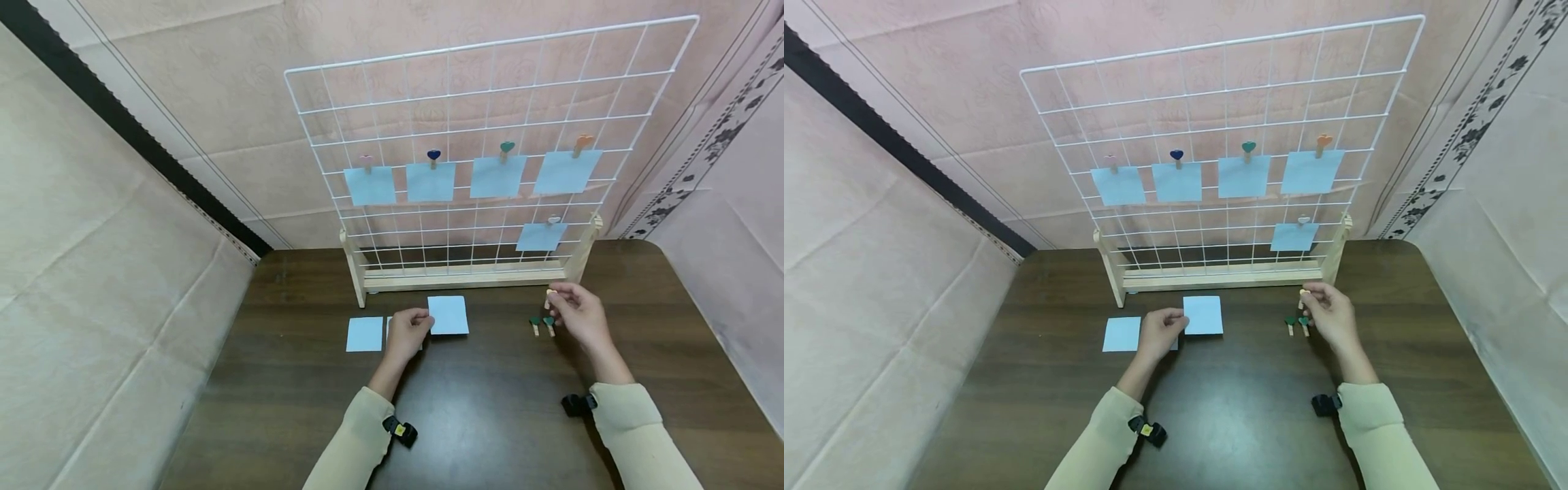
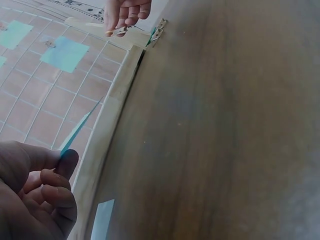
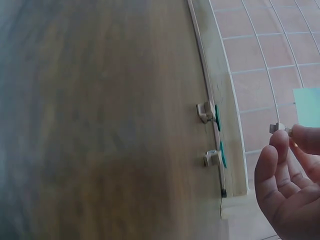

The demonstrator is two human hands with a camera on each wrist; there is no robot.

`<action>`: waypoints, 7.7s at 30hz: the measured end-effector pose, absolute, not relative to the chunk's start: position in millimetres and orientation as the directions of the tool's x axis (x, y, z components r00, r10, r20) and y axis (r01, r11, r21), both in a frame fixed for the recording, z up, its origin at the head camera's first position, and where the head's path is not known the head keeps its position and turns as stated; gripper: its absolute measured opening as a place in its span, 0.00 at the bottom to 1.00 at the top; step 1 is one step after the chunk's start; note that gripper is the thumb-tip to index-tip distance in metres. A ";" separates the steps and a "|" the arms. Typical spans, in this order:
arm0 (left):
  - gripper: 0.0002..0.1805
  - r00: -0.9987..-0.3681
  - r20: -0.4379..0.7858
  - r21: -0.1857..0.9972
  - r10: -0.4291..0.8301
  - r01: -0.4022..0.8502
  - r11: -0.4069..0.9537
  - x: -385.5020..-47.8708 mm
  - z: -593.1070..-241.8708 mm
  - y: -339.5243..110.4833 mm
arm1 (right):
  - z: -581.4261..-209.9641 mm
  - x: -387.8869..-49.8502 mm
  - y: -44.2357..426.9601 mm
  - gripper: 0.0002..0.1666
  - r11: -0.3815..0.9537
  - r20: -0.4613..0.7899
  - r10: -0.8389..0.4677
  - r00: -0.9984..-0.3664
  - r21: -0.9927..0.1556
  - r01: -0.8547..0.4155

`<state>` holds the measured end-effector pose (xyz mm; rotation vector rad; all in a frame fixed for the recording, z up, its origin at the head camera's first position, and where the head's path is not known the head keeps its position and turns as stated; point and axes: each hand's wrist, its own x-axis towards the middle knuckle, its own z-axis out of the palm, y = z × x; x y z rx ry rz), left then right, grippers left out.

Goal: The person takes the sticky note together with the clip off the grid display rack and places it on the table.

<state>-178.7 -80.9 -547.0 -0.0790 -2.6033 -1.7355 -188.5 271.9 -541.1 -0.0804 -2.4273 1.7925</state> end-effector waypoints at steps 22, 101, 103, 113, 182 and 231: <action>0.12 -0.998 -0.004 0.911 0.067 0.024 0.413 -170.4 -555.3 -83.6 | -541.6 -176.1 292.1 0.25 0.423 -0.156 0.000 -0.988 -0.895 0.142; 0.14 -0.968 -0.140 0.804 0.209 0.012 0.594 -178.0 -544.6 -81.3 | -553.7 -179.9 311.0 0.23 0.390 -0.288 -0.039 -0.957 -0.886 0.251; 0.15 -0.968 -0.133 0.811 0.212 0.017 0.585 -177.3 -544.9 -80.7 | -554.4 -179.6 311.0 0.23 0.393 -0.282 -0.040 -0.959 -0.887 0.244; 0.21 -0.978 -0.089 0.839 0.186 0.027 0.543 -176.3 -549.7 -77.8 | -552.4 -177.4 308.6 0.27 0.403 -0.270 -0.032 -0.962 -0.885 0.235; 0.16 -0.960 -0.012 0.902 0.279 0.110 0.418 -215.3 -498.6 8.1 | -460.4 -230.6 273.2 0.22 0.392 0.296 0.218 -0.930 -0.899 -0.195; 0.25 -0.931 0.037 0.933 0.363 0.162 0.320 -267.7 -476.2 81.3 | -439.1 -257.8 259.3 0.23 0.452 0.351 0.158 -0.923 -0.857 -0.248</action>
